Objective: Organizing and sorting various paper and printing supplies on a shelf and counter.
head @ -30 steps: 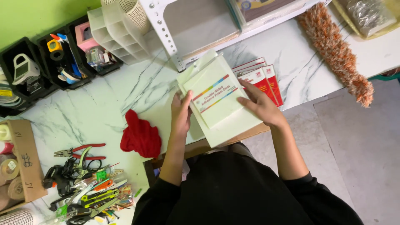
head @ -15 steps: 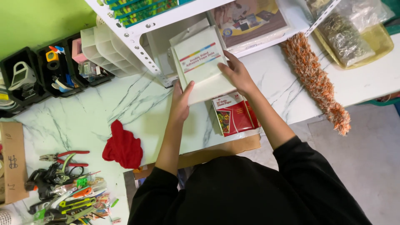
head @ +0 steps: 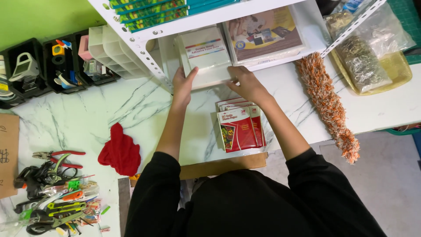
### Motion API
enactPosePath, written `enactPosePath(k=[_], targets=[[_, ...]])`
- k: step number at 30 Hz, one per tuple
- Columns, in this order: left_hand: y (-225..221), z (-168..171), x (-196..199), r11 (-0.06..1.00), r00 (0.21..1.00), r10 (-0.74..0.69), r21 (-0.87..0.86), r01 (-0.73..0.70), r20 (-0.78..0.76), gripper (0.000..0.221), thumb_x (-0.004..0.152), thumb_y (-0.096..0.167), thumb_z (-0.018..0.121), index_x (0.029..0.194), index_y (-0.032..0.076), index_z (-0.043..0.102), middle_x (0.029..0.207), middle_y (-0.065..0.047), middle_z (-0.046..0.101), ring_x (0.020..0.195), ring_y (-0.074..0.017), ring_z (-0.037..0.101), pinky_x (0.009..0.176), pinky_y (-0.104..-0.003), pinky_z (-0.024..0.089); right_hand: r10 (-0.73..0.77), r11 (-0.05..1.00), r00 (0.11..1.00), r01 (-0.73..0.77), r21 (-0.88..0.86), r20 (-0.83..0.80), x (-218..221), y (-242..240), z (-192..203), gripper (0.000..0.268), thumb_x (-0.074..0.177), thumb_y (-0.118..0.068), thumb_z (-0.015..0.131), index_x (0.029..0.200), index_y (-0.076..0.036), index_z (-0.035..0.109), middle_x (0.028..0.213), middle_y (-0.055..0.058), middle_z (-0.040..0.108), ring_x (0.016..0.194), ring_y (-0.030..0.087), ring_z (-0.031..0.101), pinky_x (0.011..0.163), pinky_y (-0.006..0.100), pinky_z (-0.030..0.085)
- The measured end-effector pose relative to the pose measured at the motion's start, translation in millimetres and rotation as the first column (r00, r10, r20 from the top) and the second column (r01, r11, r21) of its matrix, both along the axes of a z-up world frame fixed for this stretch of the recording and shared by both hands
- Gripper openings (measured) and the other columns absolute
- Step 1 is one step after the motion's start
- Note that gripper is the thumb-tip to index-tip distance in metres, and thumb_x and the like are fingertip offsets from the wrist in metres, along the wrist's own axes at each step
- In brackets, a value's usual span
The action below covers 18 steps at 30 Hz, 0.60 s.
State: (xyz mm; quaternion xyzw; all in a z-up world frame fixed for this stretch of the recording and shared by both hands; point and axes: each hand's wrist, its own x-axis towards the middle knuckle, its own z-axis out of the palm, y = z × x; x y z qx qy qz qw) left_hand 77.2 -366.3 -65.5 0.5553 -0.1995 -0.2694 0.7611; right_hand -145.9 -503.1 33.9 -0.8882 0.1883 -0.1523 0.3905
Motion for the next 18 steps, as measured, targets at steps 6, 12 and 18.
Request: enactPosePath(k=[6, 12, 18], targets=[[-29, 10, 24, 0.998, 0.996, 0.014, 0.065, -0.020, 0.084, 0.052, 0.091, 0.017, 0.076, 0.132, -0.007, 0.055, 0.124, -0.016, 0.068, 0.111, -0.0200, 0.064, 0.096, -0.033, 0.051, -0.051, 0.943, 0.989, 0.093, -0.319, 0.140, 12, -3, -23, 0.045, 0.083, 0.002, 0.076, 0.126, -0.006, 0.066, 0.125, 0.023, 0.060, 0.089, 0.037, 0.073, 0.079, 0.041, 0.061], [-49, -7, 41, 0.995, 0.979, 0.088, 0.033, -0.096, 0.182, 0.071, 0.089, 0.016, 0.077, 0.146, -0.006, 0.041, 0.137, -0.018, 0.062, 0.124, -0.0241, 0.061, 0.104, -0.034, 0.049, -0.048, 0.806, 0.972, 0.174, -0.566, 0.231, 27, 8, -25, 0.031, 0.082, 0.000, 0.075, 0.112, -0.007, 0.070, 0.115, 0.011, 0.063, 0.098, 0.033, 0.067, 0.082, 0.040, 0.058], [-65, -38, 59, 0.904, 0.793, 0.188, 0.213, -0.370, 0.580, 0.077, 0.090, 0.031, 0.080, 0.148, -0.005, 0.044, 0.142, -0.025, 0.056, 0.131, -0.0346, 0.057, 0.109, -0.040, 0.045, 0.005, 0.522, 0.955, 0.249, -0.816, 0.295, 47, -11, -29, 0.028, 0.083, -0.007, 0.068, 0.111, -0.007, 0.069, 0.121, 0.008, 0.065, 0.106, 0.025, 0.056, 0.089, 0.039, 0.045]])
